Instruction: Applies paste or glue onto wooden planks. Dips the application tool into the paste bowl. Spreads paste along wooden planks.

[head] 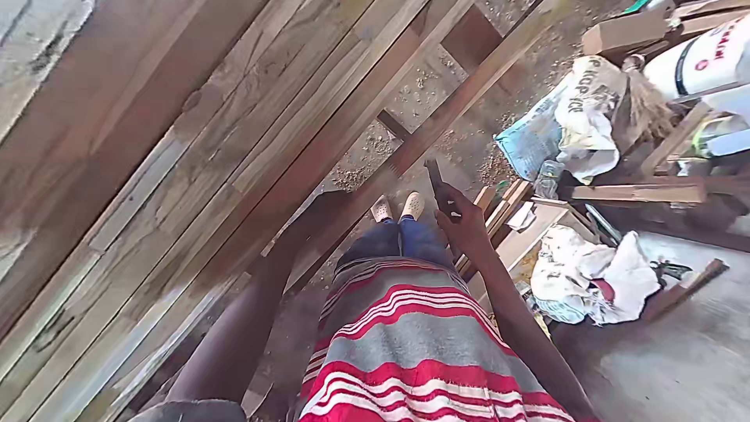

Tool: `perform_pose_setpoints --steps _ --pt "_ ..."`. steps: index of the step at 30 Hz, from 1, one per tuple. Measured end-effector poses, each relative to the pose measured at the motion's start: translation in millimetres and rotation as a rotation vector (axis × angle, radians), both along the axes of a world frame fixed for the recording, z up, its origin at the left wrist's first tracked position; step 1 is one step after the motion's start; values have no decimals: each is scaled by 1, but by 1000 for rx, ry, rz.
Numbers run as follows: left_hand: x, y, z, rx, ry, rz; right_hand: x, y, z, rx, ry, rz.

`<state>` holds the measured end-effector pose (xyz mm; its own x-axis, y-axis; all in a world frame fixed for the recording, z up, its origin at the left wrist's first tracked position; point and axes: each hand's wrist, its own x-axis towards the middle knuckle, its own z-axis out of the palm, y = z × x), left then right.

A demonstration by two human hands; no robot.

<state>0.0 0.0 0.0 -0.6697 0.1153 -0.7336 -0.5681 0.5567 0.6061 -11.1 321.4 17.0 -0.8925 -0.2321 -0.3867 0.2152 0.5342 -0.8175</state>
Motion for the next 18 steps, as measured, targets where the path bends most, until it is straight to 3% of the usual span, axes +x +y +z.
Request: perform_pose_setpoints --steps 3,5,8,11,14,18 --pt "51 -16 -23 -281 188 -75 -6 -17 -18 88 240 129" --pt "70 -24 -21 -363 105 -98 -6 -30 -25 216 304 200" --pt "92 -36 -16 -388 -31 -173 19 -58 -11 497 160 320" --pt "101 -34 -11 -488 -45 -227 35 -90 41 697 -120 431" --pt "110 -26 -10 -553 24 -197 26 -102 71 701 -81 229" --pt "117 -8 6 -579 31 -154 24 -120 68 599 -25 61"
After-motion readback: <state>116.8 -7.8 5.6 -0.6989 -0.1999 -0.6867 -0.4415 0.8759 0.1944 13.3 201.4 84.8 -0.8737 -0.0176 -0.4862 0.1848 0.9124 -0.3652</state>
